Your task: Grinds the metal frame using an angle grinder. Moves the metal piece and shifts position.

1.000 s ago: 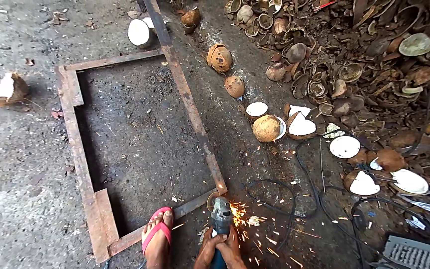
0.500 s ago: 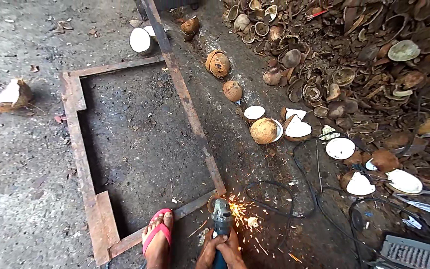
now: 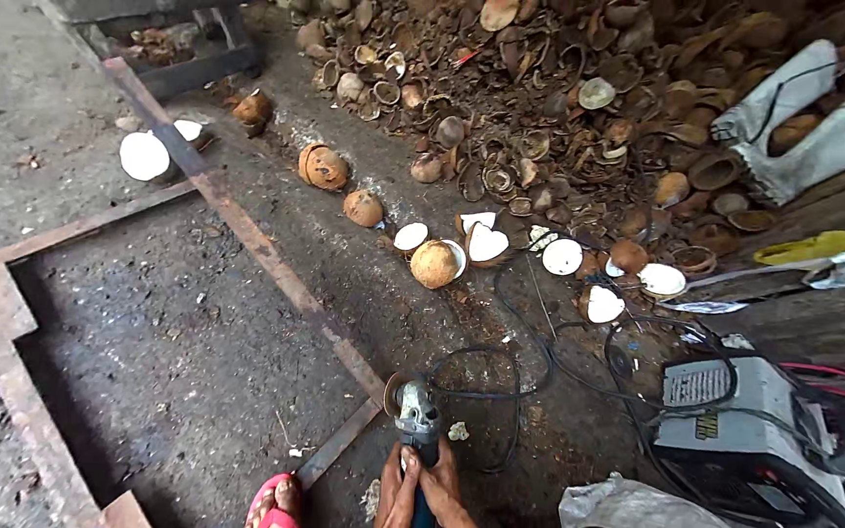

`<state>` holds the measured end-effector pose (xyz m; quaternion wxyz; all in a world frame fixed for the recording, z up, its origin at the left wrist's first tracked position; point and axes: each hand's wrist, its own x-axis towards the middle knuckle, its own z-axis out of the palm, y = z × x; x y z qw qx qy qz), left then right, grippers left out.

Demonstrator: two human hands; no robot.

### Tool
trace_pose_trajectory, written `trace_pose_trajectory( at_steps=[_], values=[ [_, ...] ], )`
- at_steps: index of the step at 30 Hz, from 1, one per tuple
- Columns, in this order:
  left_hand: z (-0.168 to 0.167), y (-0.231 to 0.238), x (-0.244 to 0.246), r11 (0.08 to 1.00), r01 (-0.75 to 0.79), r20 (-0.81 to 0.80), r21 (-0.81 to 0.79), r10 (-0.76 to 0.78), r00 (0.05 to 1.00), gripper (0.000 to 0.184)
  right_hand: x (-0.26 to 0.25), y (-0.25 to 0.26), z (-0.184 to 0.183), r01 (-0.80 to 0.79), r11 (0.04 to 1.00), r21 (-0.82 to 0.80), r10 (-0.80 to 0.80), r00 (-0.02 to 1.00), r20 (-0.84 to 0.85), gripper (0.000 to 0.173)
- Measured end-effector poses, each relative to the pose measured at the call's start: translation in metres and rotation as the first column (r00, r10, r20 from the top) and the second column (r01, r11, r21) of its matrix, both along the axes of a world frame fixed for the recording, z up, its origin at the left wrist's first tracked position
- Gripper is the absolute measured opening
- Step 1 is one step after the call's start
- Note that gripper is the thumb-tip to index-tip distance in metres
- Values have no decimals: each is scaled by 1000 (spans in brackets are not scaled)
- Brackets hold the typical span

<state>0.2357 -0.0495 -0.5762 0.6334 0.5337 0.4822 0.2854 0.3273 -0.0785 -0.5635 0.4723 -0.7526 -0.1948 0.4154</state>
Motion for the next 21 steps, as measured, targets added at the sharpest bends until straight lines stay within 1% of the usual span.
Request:
trace_pose_trajectory(
  at_steps=[3,5,6,8,9,11,12,13,14,15,16,17,18,19,20,21],
  values=[
    [21,7,13,999,50,-28,1,-50,998,119,18,3,17,-41,999,26,40,999,14,64],
    [31,9,20,994,99,5,-39,-99,995,119,32,2,24,-24,996,86,28,999,-46,63],
    [33,10,24,989,128,47,-72,-125,991,115,39,1,28,9,991,133,4,995,-100,63],
    [38,15,31,971,200,136,-131,-183,974,96,50,1,35,96,974,203,-49,974,-223,66],
    [41,18,35,958,246,172,-147,-220,960,92,56,0,38,136,965,222,-72,959,-273,68],
    [48,20,45,943,301,214,-143,-268,939,93,70,-3,43,177,954,241,-84,932,-352,74],
    [51,21,51,944,299,236,-140,-261,936,93,78,-3,46,181,951,249,-74,920,-386,76],
    [55,20,61,952,271,252,-143,-230,940,91,88,-3,51,163,954,251,-54,917,-394,75],
    [58,18,72,961,239,252,-143,-198,947,89,98,-5,59,121,966,227,-34,936,-351,71],
    [61,17,84,968,210,235,-135,-174,956,88,107,-8,72,57,985,160,-16,969,-247,67],
    [64,17,95,975,190,202,-116,-164,965,85,117,-15,90,-14,999,39,17,995,-102,69],
    [65,20,106,978,188,160,-89,-173,972,83,125,-24,112,-67,994,-90,71,997,40,80],
    [64,24,119,980,192,105,-55,-186,977,82,132,-36,135,-72,986,-149,95,983,155,88],
    [60,30,133,979,203,40,-22,-202,978,83,136,-49,154,-35,992,-124,64,968,244,90],
    [53,34,149,978,210,-36,8,-210,977,85,140,-63,169,18,999,-33,-7,956,293,87],
    [46,37,167,976,213,-123,38,-207,971,86,142,-77,180,67,994,91,-91,951,296,79]
  ],
)
